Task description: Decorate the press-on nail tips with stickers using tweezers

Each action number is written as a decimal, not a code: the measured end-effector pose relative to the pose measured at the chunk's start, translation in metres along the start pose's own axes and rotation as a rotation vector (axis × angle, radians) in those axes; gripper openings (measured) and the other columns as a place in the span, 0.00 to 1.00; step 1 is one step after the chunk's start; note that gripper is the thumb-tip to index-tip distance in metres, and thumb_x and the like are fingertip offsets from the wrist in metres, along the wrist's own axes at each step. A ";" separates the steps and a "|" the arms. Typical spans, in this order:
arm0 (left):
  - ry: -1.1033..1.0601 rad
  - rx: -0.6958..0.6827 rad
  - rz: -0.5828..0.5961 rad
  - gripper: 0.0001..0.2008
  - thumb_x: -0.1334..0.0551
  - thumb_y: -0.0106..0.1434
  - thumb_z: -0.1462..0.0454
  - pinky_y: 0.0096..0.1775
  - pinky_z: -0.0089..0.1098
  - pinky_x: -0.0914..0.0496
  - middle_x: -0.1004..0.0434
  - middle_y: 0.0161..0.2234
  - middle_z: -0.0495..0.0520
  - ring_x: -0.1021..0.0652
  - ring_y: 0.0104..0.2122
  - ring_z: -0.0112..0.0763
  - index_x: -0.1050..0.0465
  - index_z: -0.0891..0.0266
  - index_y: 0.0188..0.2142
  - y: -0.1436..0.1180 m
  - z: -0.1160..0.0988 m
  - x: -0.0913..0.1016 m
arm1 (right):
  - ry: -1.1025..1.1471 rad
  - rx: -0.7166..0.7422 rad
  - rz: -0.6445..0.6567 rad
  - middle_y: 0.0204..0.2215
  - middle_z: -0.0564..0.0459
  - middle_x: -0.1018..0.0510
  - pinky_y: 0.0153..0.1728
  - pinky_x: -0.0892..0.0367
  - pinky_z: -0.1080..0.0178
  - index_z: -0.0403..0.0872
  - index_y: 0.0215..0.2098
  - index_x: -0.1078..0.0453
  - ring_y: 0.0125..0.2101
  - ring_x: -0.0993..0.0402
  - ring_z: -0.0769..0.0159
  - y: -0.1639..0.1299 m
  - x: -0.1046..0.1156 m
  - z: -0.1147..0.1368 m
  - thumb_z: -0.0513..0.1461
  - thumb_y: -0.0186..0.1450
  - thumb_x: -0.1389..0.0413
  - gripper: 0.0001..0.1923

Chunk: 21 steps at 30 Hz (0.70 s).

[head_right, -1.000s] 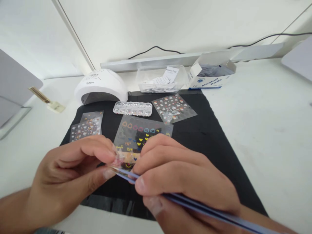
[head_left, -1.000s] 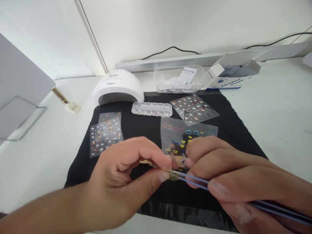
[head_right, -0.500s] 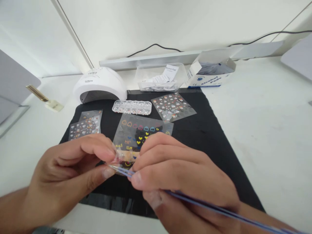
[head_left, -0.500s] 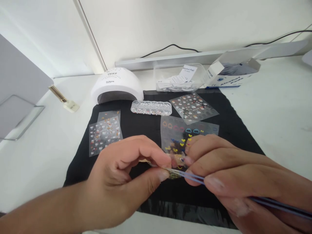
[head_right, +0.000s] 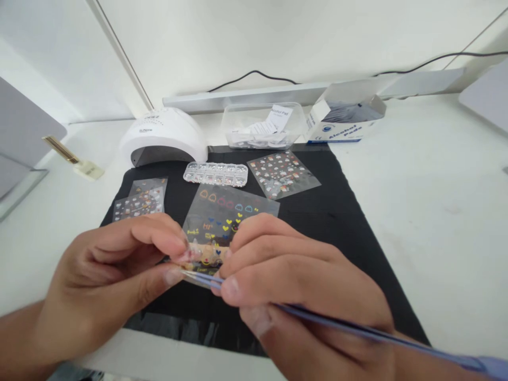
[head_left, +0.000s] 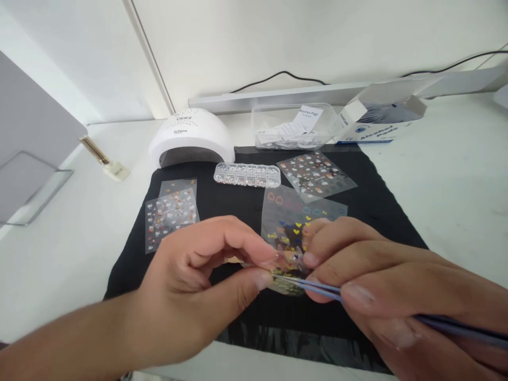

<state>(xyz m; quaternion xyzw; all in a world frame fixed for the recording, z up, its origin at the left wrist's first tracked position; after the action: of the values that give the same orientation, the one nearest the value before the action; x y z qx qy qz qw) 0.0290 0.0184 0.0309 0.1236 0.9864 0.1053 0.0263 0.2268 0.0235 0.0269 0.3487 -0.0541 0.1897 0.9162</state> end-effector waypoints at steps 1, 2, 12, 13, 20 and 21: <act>0.001 0.002 -0.005 0.10 0.30 0.60 0.76 0.38 0.19 0.22 0.17 0.32 0.48 0.17 0.32 0.24 0.19 0.60 0.35 0.001 0.000 0.000 | 0.021 -0.003 -0.013 0.29 0.53 0.15 0.51 0.24 0.51 0.53 0.44 0.22 0.34 0.16 0.59 0.000 0.000 0.000 0.38 0.73 0.43 0.08; 0.002 0.005 -0.010 0.10 0.30 0.60 0.76 0.38 0.19 0.21 0.17 0.32 0.48 0.17 0.32 0.24 0.19 0.60 0.35 0.001 0.000 0.001 | 0.049 -0.010 -0.013 0.30 0.52 0.15 0.50 0.24 0.50 0.53 0.45 0.21 0.34 0.17 0.58 0.001 -0.001 0.000 0.37 0.73 0.43 0.09; 0.011 0.010 -0.065 0.10 0.29 0.58 0.75 0.33 0.19 0.22 0.17 0.29 0.47 0.19 0.28 0.23 0.19 0.59 0.33 0.002 0.002 0.003 | 0.204 -0.045 -0.044 0.31 0.51 0.14 0.45 0.26 0.52 0.52 0.48 0.18 0.34 0.20 0.60 0.001 0.001 -0.005 0.36 0.70 0.41 0.12; 0.011 0.015 -0.076 0.11 0.28 0.57 0.76 0.32 0.19 0.23 0.17 0.29 0.47 0.19 0.28 0.23 0.18 0.59 0.33 0.002 0.003 0.006 | 0.216 -0.043 -0.048 0.31 0.51 0.14 0.45 0.26 0.52 0.51 0.48 0.18 0.34 0.20 0.61 0.002 0.001 -0.006 0.36 0.70 0.41 0.12; -0.006 0.057 -0.290 0.11 0.26 0.57 0.73 0.35 0.18 0.24 0.15 0.30 0.45 0.20 0.30 0.21 0.15 0.55 0.36 0.019 0.011 0.058 | 0.255 -0.078 -0.101 0.28 0.52 0.16 0.32 0.25 0.56 0.53 0.45 0.16 0.29 0.22 0.62 0.007 0.005 -0.014 0.38 0.69 0.39 0.09; -0.001 0.056 -0.313 0.10 0.25 0.55 0.72 0.33 0.19 0.25 0.16 0.28 0.45 0.20 0.29 0.22 0.16 0.56 0.34 0.025 0.012 0.064 | 0.278 -0.084 -0.111 0.28 0.52 0.16 0.30 0.26 0.57 0.53 0.44 0.16 0.28 0.23 0.62 0.009 0.007 -0.018 0.38 0.69 0.38 0.08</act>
<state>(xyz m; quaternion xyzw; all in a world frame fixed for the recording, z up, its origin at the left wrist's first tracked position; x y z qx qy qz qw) -0.0264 0.0603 0.0228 -0.0307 0.9961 0.0726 0.0393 0.2292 0.0436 0.0203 0.2830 0.0850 0.1831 0.9376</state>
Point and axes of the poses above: each hand's wrist, its own y-axis towards the middle knuckle, its own x-axis out of the back of the hand, z = x × y, the point moved 4 cm from there along y, towards the middle knuckle
